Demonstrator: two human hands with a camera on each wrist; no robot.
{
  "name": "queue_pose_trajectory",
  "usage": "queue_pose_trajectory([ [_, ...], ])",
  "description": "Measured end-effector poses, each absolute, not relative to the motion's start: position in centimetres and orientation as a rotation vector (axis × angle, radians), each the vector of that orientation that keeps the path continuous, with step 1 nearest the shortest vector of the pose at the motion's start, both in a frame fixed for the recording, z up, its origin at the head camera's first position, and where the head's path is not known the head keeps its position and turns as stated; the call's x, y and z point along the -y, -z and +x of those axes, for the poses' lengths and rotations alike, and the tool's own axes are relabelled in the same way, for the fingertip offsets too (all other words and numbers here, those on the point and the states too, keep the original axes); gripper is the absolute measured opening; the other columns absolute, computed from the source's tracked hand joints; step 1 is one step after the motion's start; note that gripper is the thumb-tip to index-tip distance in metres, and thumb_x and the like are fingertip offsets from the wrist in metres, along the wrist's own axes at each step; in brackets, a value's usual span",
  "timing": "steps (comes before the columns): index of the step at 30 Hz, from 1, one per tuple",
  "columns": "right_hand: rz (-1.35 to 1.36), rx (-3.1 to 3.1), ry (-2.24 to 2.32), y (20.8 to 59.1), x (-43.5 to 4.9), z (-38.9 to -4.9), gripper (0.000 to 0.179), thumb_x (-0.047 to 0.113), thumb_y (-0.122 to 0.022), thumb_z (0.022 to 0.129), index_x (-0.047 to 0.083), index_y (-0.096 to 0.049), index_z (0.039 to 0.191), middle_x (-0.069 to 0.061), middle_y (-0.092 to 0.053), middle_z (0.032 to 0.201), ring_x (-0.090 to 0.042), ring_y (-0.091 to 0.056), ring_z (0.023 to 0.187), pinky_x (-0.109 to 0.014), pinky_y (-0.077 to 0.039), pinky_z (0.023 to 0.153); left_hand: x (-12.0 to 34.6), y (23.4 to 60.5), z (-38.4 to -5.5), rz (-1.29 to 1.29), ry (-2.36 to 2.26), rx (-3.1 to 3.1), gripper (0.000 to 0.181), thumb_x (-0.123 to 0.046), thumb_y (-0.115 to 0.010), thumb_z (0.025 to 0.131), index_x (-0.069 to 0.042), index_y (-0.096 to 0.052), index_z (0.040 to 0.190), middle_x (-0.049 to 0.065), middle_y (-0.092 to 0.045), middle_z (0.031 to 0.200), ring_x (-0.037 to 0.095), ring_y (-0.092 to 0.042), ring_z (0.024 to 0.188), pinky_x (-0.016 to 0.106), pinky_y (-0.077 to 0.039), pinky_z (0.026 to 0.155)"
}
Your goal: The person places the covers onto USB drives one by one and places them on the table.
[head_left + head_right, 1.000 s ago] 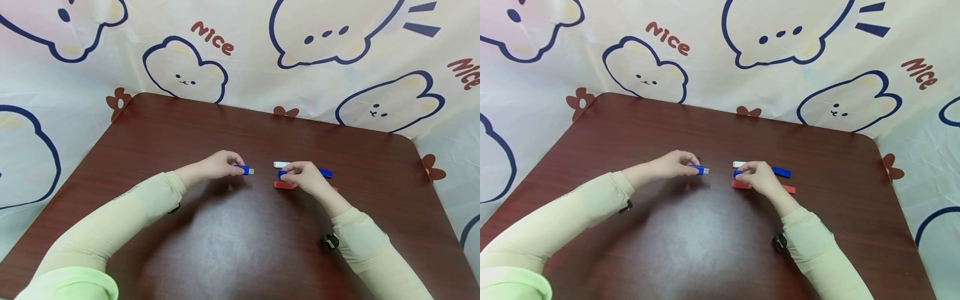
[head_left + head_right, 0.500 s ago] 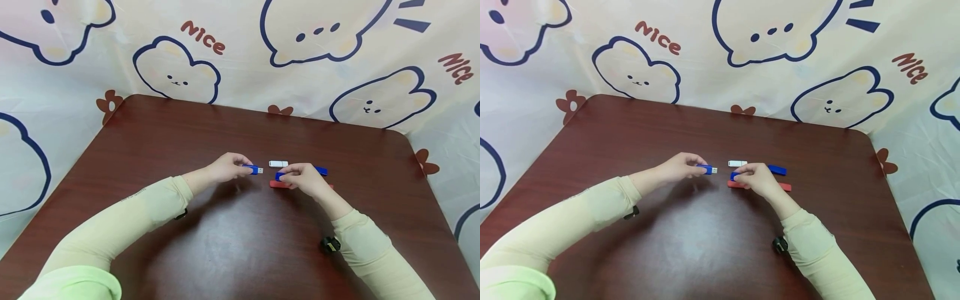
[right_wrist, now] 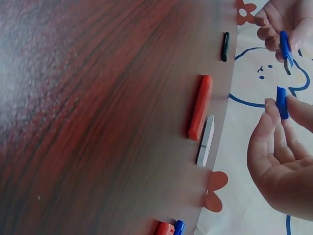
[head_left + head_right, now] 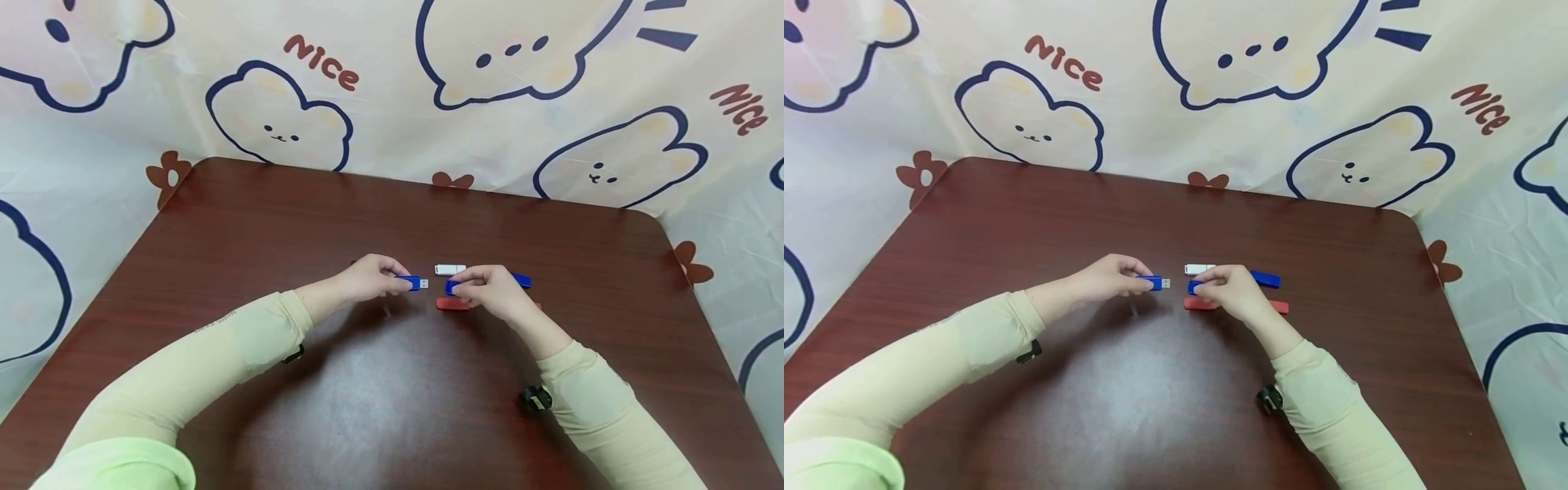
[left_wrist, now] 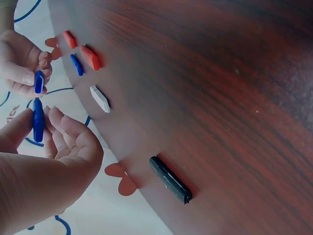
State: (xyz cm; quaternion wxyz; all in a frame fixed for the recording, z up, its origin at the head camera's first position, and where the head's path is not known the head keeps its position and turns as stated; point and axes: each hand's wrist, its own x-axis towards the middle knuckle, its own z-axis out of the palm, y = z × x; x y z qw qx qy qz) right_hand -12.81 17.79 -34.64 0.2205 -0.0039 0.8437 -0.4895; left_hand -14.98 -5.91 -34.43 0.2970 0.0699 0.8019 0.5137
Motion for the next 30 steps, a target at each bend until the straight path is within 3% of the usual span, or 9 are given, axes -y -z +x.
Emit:
queue_pose_trajectory([
  [10, -0.051, -2.321, 1.360, 34.1, -17.5, -12.9, 0.031, 0.015, -0.062, 0.089, -0.002, -0.062, 0.115, -0.014, -0.070, 0.098, -0.023, -0.065, 0.083, -0.044, -0.053, 0.081, 5.8, 34.5, -15.0, 0.199, -1.371, -2.131, 0.024, -0.015, -0.066, 0.086, 0.000, -0.064, 0.104, 0.020, -0.066, 0.100, 0.028, -0.061, 0.089, 0.026, -0.046, 0.071],
  [18, -0.052, -2.320, 1.358, 34.1, -17.2, -12.9, 0.031, 0.015, -0.063, 0.089, 0.000, -0.062, 0.115, -0.011, -0.070, 0.096, -0.024, -0.062, 0.081, -0.036, -0.053, 0.075, 5.8, 34.4, -14.8, 0.197, -1.364, -2.116, 0.024, -0.015, -0.066, 0.086, 0.000, -0.064, 0.105, 0.018, -0.066, 0.098, 0.021, -0.060, 0.085, 0.033, -0.048, 0.078],
  [30, -0.039, -2.304, 1.419, 34.1, -16.6, -12.9, 0.025, 0.013, -0.064, 0.088, -0.003, -0.060, 0.107, -0.007, -0.069, 0.085, -0.022, -0.059, 0.076, -0.035, -0.051, 0.075, 5.5, 34.5, -14.8, 0.217, -1.376, -2.106, 0.023, -0.014, -0.065, 0.086, 0.001, -0.063, 0.103, 0.014, -0.066, 0.089, 0.017, -0.058, 0.080, 0.026, -0.045, 0.070],
])
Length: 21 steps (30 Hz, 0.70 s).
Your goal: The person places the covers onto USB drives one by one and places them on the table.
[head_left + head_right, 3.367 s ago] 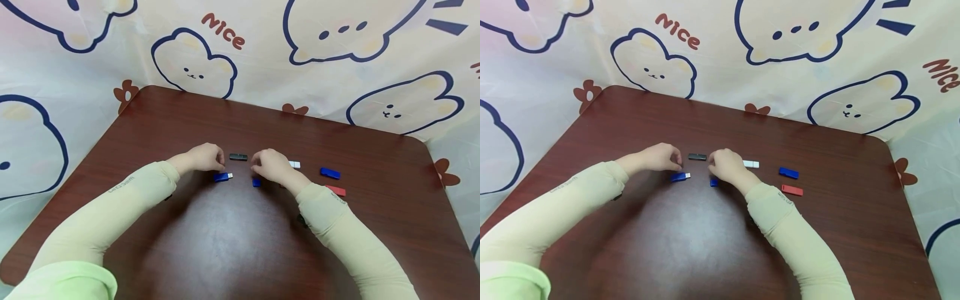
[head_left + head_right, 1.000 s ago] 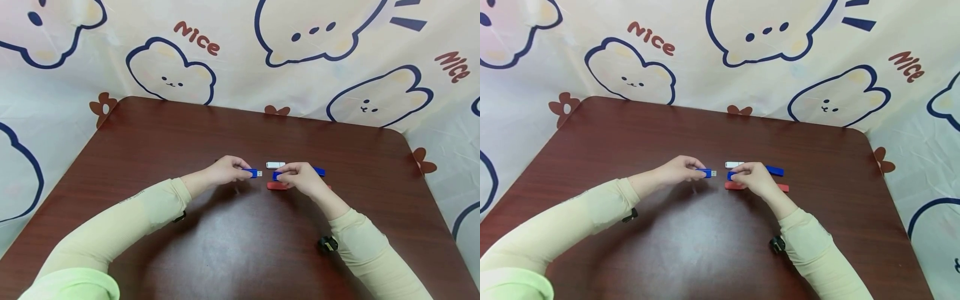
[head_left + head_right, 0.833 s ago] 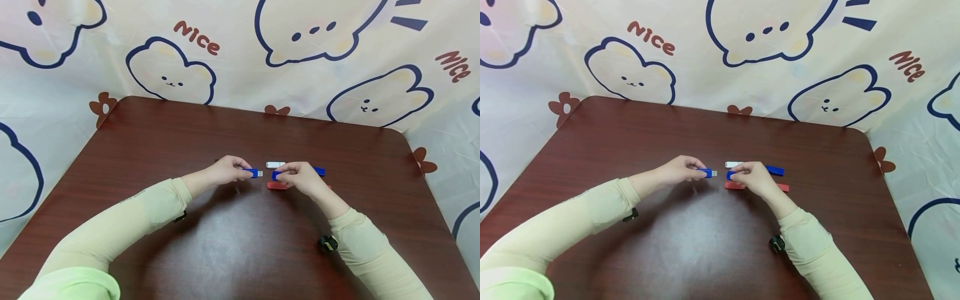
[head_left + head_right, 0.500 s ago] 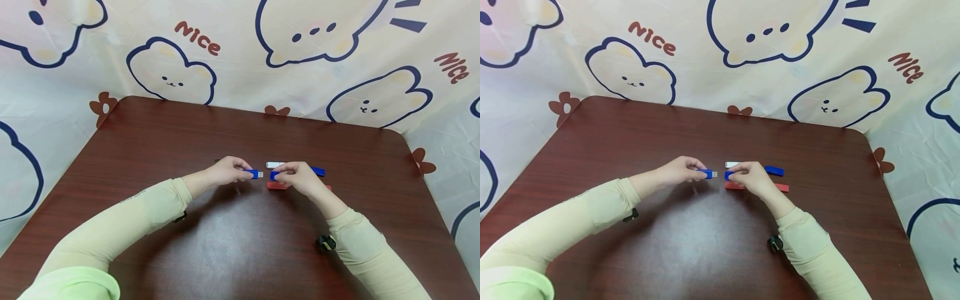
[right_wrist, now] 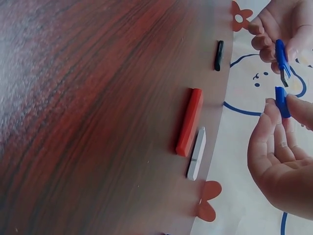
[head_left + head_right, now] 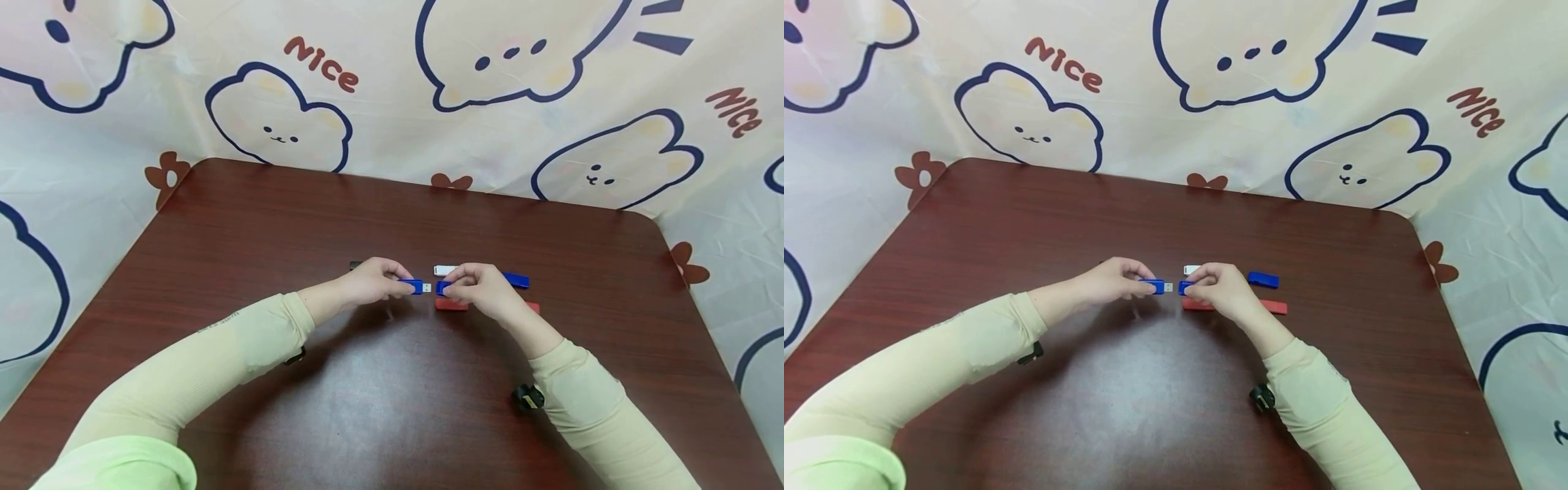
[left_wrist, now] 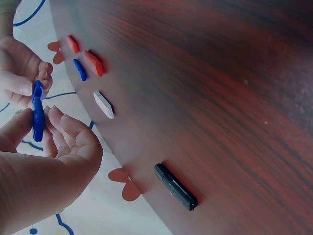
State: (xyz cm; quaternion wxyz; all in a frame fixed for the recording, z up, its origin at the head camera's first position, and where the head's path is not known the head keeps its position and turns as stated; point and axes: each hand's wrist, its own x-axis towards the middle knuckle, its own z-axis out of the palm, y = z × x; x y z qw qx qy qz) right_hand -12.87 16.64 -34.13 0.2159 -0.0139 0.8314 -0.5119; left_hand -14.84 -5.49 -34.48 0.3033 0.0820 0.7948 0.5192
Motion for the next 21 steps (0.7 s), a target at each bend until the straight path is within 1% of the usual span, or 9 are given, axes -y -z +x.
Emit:
queue_pose_trajectory([
  [7, -0.050, -2.301, 1.417, 34.02, -16.43, -12.82, 0.026, 0.013, -0.062, 0.089, -0.004, -0.061, 0.110, -0.014, -0.070, 0.094, -0.023, -0.064, 0.081, -0.030, -0.053, 0.077, 5.24, 34.43, -14.77, 0.240, -1.387, -2.094, 0.023, -0.014, -0.065, 0.086, 0.001, -0.063, 0.103, 0.011, -0.064, 0.084, 0.011, -0.054, 0.074, 0.025, -0.044, 0.069],
  [11, -0.050, -2.288, 1.425, 33.78, -16.16, -12.71, 0.026, 0.011, -0.061, 0.090, -0.004, -0.061, 0.111, -0.014, -0.070, 0.095, -0.023, -0.066, 0.082, -0.028, -0.054, 0.076, 5.10, 34.44, -14.73, 0.249, -1.398, -2.088, 0.023, -0.013, -0.066, 0.086, 0.002, -0.063, 0.104, 0.004, -0.061, 0.077, 0.009, -0.053, 0.072, 0.021, -0.042, 0.065],
  [14, -0.053, -2.279, 1.439, 33.68, -15.95, -12.65, 0.025, 0.009, -0.061, 0.090, -0.005, -0.061, 0.111, -0.014, -0.070, 0.094, -0.023, -0.066, 0.082, -0.027, -0.054, 0.075, 5.08, 34.41, -14.68, 0.253, -1.399, -2.088, 0.023, -0.012, -0.065, 0.086, 0.002, -0.063, 0.104, 0.001, -0.059, 0.074, 0.009, -0.052, 0.071, 0.021, -0.042, 0.064],
  [21, -0.059, -2.264, 1.462, 33.45, -15.64, -12.46, 0.024, 0.007, -0.061, 0.089, -0.005, -0.061, 0.110, -0.014, -0.070, 0.094, -0.026, -0.066, 0.083, -0.028, -0.054, 0.076, 5.12, 34.25, -14.56, 0.256, -1.396, -2.097, 0.023, -0.012, -0.065, 0.086, 0.002, -0.064, 0.104, 0.007, -0.062, 0.078, 0.010, -0.053, 0.073, 0.021, -0.042, 0.064],
])
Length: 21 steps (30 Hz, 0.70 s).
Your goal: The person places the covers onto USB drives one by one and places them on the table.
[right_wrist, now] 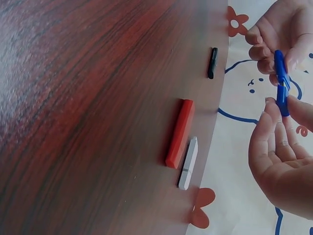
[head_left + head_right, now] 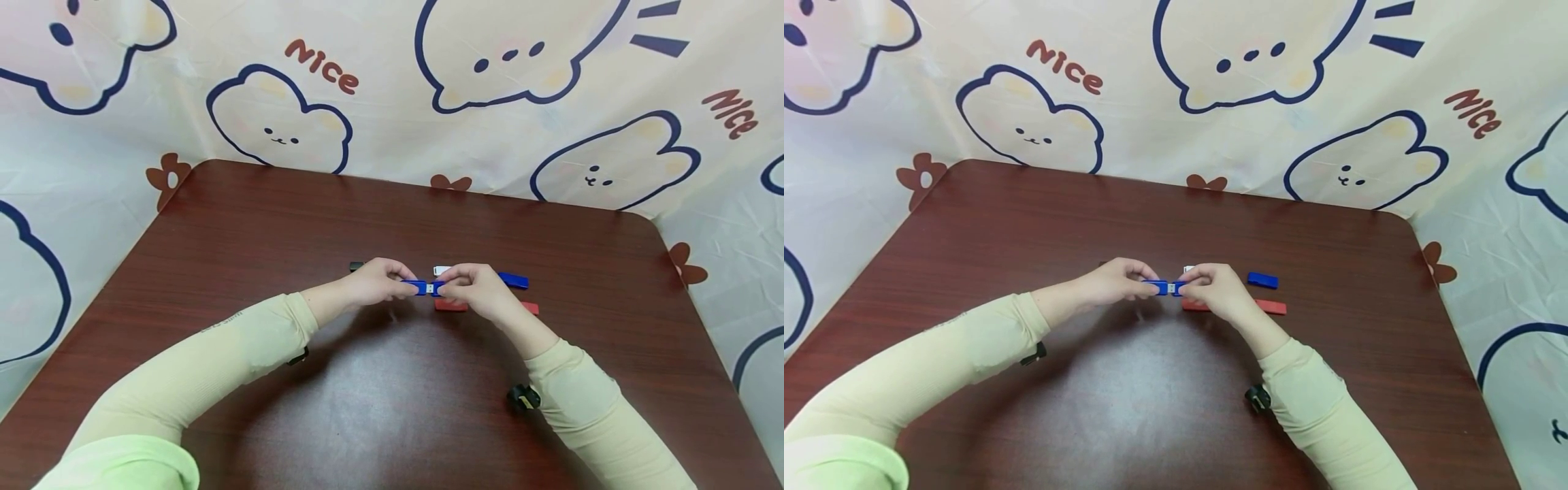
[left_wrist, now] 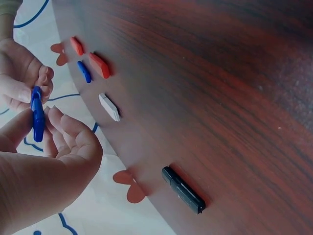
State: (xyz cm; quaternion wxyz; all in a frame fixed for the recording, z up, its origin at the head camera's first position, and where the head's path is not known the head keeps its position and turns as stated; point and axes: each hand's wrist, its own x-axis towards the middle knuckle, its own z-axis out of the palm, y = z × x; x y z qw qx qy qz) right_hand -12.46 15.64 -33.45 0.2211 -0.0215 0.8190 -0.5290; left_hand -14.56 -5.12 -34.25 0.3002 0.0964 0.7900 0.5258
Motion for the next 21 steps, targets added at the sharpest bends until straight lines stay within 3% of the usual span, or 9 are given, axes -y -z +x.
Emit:
queue_pose_trajectory([
  [7, -0.082, -2.272, 1.451, 33.38, -15.54, -12.38, 0.024, 0.009, -0.062, 0.089, -0.004, -0.061, 0.109, -0.014, -0.070, 0.093, -0.025, -0.065, 0.083, -0.030, -0.053, 0.077, 4.94, 34.08, -14.46, 0.249, -1.395, -2.092, 0.024, -0.013, -0.065, 0.086, 0.001, -0.064, 0.105, 0.010, -0.064, 0.083, 0.010, -0.054, 0.074, 0.027, -0.044, 0.071],
  [21, -0.090, -2.275, 1.463, 33.34, -15.43, -12.30, 0.025, 0.010, -0.062, 0.089, -0.004, -0.062, 0.109, -0.015, -0.070, 0.093, -0.028, -0.066, 0.083, -0.029, -0.053, 0.075, 4.81, 34.06, -14.48, 0.259, -1.398, -2.095, 0.023, -0.013, -0.066, 0.086, 0.001, -0.064, 0.104, 0.009, -0.063, 0.080, 0.010, -0.053, 0.073, 0.022, -0.042, 0.065],
])
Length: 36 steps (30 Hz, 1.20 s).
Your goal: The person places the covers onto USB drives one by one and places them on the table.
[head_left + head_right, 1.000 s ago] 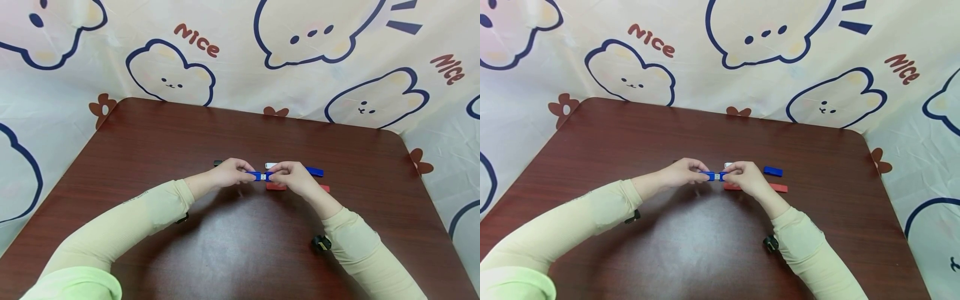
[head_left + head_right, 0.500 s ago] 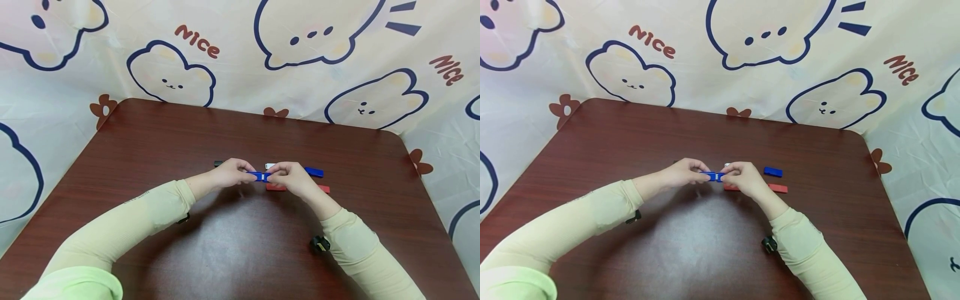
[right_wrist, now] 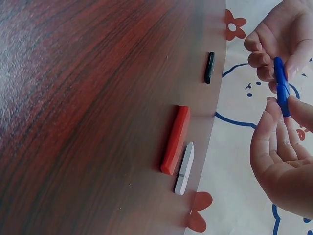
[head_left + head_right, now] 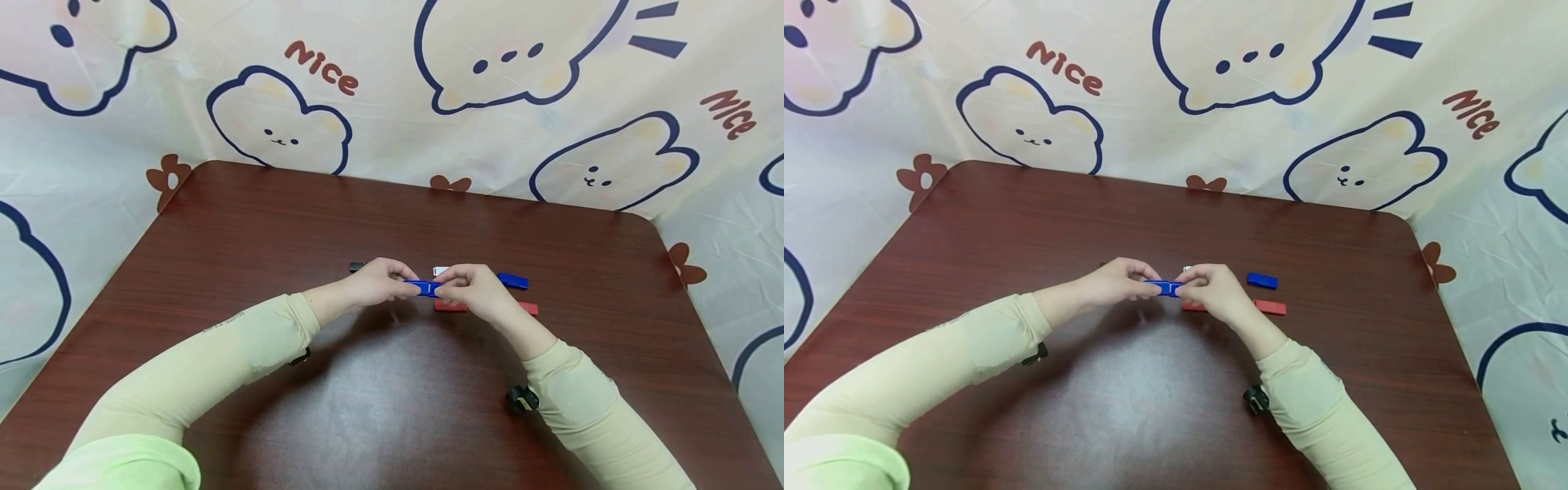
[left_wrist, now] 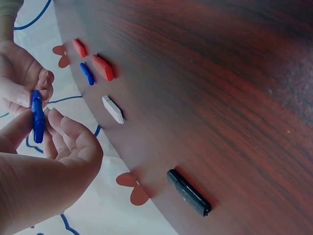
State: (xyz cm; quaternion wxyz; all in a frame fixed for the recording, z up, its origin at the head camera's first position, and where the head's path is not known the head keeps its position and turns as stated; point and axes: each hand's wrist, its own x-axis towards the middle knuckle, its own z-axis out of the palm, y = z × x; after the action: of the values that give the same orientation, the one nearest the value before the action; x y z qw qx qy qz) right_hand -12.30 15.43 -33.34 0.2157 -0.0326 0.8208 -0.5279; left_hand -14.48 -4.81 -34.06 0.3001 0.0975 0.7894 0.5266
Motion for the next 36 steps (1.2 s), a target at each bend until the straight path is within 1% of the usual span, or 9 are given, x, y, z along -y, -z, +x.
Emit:
queue_pose_trajectory([
  [4, -0.094, -2.272, 1.474, 33.34, -15.38, -12.30, 0.025, 0.009, -0.062, 0.089, -0.005, -0.062, 0.109, -0.016, -0.070, 0.094, -0.027, -0.066, 0.083, -0.031, -0.054, 0.076, 4.77, 33.99, -14.42, 0.262, -1.404, -2.092, 0.024, -0.013, -0.066, 0.085, 0.002, -0.064, 0.104, 0.009, -0.062, 0.079, 0.010, -0.052, 0.072, 0.021, -0.041, 0.064],
  [8, -0.096, -2.270, 1.471, 33.34, -15.31, -12.29, 0.024, 0.009, -0.062, 0.089, -0.005, -0.062, 0.109, -0.016, -0.070, 0.094, -0.028, -0.066, 0.084, -0.035, -0.054, 0.078, 4.74, 34.06, -14.41, 0.265, -1.398, -2.097, 0.024, -0.013, -0.065, 0.085, 0.001, -0.064, 0.105, 0.010, -0.063, 0.081, 0.009, -0.053, 0.072, 0.024, -0.043, 0.067],
  [12, -0.091, -2.270, 1.466, 33.35, -15.28, -12.31, 0.025, 0.010, -0.062, 0.089, -0.004, -0.062, 0.109, -0.015, -0.070, 0.093, -0.028, -0.066, 0.084, -0.032, -0.054, 0.077, 4.81, 34.18, -14.44, 0.268, -1.393, -2.101, 0.024, -0.014, -0.066, 0.085, 0.001, -0.064, 0.105, 0.011, -0.064, 0.081, 0.009, -0.054, 0.073, 0.025, -0.044, 0.069],
  [15, -0.090, -2.268, 1.466, 33.39, -15.30, -12.38, 0.025, 0.010, -0.063, 0.089, -0.004, -0.062, 0.109, -0.015, -0.071, 0.094, -0.029, -0.066, 0.085, -0.030, -0.054, 0.076, 4.86, 34.23, -14.49, 0.260, -1.393, -2.103, 0.025, -0.014, -0.066, 0.085, 0.001, -0.065, 0.105, 0.011, -0.064, 0.081, 0.010, -0.054, 0.072, 0.024, -0.043, 0.067],
  [19, -0.092, -2.267, 1.467, 33.37, -15.29, -12.43, 0.025, 0.010, -0.063, 0.088, -0.004, -0.062, 0.109, -0.015, -0.071, 0.093, -0.029, -0.066, 0.084, -0.032, -0.054, 0.078, 4.89, 34.34, -14.63, 0.246, -1.394, -2.102, 0.025, -0.015, -0.067, 0.085, 0.001, -0.066, 0.105, 0.012, -0.064, 0.082, 0.010, -0.055, 0.073, 0.023, -0.043, 0.067],
  [25, -0.084, -2.260, 1.476, 33.18, -15.25, -12.43, 0.025, 0.010, -0.062, 0.089, -0.004, -0.062, 0.109, -0.016, -0.070, 0.095, -0.029, -0.066, 0.084, -0.038, -0.054, 0.082, 4.91, 34.07, -14.48, 0.210, -1.404, -2.096, 0.026, -0.018, -0.067, 0.086, -0.001, -0.067, 0.106, 0.020, -0.067, 0.099, 0.024, -0.062, 0.088, 0.036, -0.049, 0.084],
  [27, -0.084, -2.255, 1.484, 33.11, -15.23, -12.43, 0.025, 0.010, -0.062, 0.089, -0.005, -0.061, 0.110, -0.016, -0.070, 0.095, -0.029, -0.066, 0.084, -0.041, -0.053, 0.084, 4.92, 33.96, -14.34, 0.198, -1.415, -2.101, 0.026, -0.018, -0.066, 0.087, -0.001, -0.067, 0.106, 0.020, -0.067, 0.102, 0.025, -0.063, 0.089, 0.038, -0.049, 0.086],
  [31, -0.081, -2.247, 1.504, 33.09, -15.19, -12.47, 0.025, 0.010, -0.062, 0.089, -0.005, -0.061, 0.110, -0.014, -0.071, 0.094, -0.028, -0.067, 0.083, -0.044, -0.052, 0.085, 4.86, 33.86, -14.23, 0.186, -1.439, -2.118, 0.025, -0.017, -0.067, 0.086, 0.000, -0.067, 0.104, 0.020, -0.067, 0.098, 0.024, -0.063, 0.085, 0.039, -0.050, 0.084],
  [36, -0.075, -2.237, 1.530, 33.26, -15.12, -12.51, 0.025, 0.008, -0.062, 0.089, -0.006, -0.061, 0.110, -0.012, -0.071, 0.092, -0.027, -0.067, 0.082, -0.043, -0.053, 0.084, 4.81, 33.87, -14.19, 0.172, -1.444, -2.128, 0.024, -0.016, -0.068, 0.085, 0.000, -0.068, 0.103, 0.019, -0.068, 0.094, 0.025, -0.063, 0.085, 0.039, -0.050, 0.082],
])
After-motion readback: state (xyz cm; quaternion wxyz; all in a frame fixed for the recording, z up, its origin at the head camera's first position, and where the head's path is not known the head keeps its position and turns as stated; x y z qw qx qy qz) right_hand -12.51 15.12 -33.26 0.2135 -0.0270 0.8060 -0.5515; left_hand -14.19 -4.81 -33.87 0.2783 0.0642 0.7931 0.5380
